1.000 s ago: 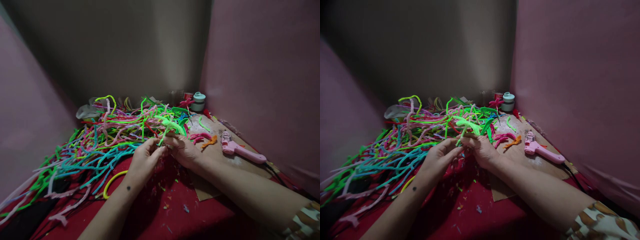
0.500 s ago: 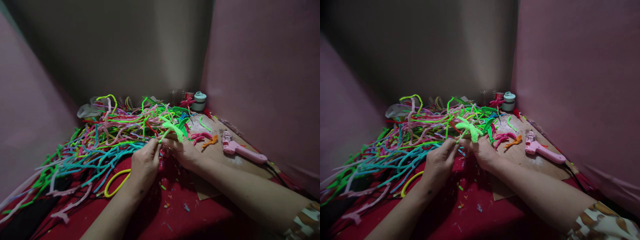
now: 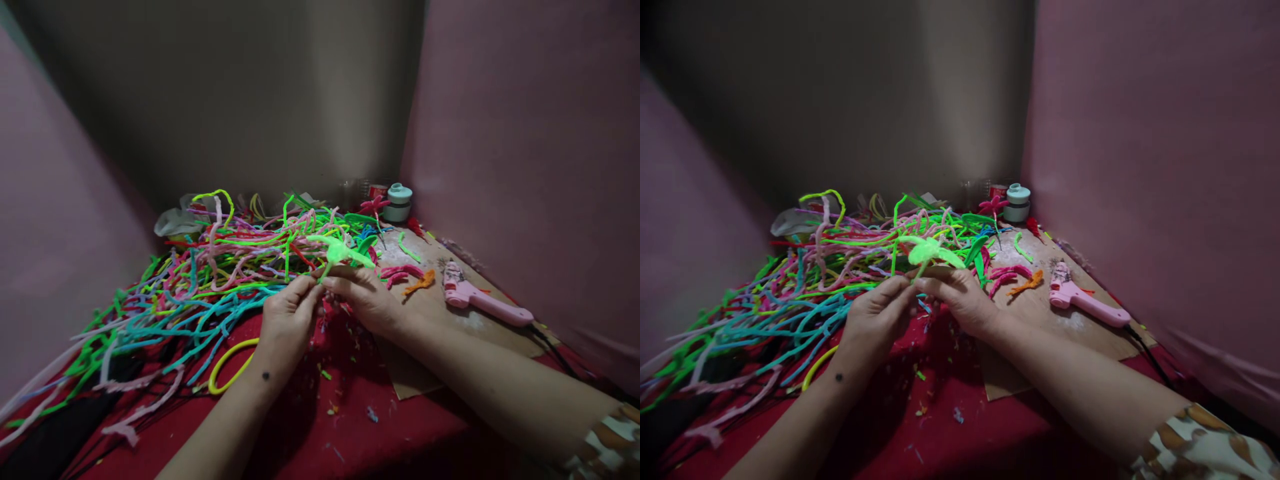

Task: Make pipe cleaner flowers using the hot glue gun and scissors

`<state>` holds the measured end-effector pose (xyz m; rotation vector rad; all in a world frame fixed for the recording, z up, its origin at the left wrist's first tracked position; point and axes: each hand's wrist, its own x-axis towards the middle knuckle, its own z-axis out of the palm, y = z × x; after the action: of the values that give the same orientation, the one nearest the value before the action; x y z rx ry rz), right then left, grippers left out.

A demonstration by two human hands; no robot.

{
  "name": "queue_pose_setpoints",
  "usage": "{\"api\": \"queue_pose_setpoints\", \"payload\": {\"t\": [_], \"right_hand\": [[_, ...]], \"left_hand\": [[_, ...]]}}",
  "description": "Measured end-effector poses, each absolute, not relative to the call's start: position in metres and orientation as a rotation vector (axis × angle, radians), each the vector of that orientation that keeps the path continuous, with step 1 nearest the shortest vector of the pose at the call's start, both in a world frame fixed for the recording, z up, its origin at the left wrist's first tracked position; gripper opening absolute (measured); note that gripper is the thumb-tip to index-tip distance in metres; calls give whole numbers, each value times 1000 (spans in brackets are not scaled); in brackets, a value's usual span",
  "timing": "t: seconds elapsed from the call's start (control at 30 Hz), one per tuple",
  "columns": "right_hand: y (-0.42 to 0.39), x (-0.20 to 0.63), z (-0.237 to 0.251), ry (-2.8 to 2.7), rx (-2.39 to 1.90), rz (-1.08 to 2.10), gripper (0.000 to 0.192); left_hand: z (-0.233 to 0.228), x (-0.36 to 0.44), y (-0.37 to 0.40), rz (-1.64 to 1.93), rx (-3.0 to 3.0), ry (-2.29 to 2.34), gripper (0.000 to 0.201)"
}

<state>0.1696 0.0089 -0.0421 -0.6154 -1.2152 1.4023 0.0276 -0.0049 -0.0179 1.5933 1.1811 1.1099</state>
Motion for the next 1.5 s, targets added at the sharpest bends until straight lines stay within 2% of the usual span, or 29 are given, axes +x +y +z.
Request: {"api": "queue_pose_setpoints", "payload": {"t": [0.13, 0.33, 0.67, 0.83, 1.0, 1.27, 1.5], "right_hand": [[12, 172, -43, -1304, -625, 1359, 24], [14, 174, -44, -1307, -623, 1414, 28], [17, 175, -44, -1275, -559, 1509, 25], [18, 173, -48, -1171, -557, 1613, 29], [16, 170, -49, -1135, -533, 1563, 25], [13, 167, -47, -1074, -589, 1435, 16], [10, 167, -45, -1151, -629, 1421, 21]], "left_hand": [[-11, 30, -6, 1033, 1362, 1062, 18], [-10, 28, -6, 993, 1234, 907, 30], [-13, 26, -2, 890, 1009, 709, 15], [-15, 23, 3, 795, 981, 636, 18], [-12, 26, -1, 829, 1184, 774, 23], [-25, 29, -6, 1230, 2054, 1282, 16], [-23, 27, -6, 1197, 2027, 1274, 15]]}}
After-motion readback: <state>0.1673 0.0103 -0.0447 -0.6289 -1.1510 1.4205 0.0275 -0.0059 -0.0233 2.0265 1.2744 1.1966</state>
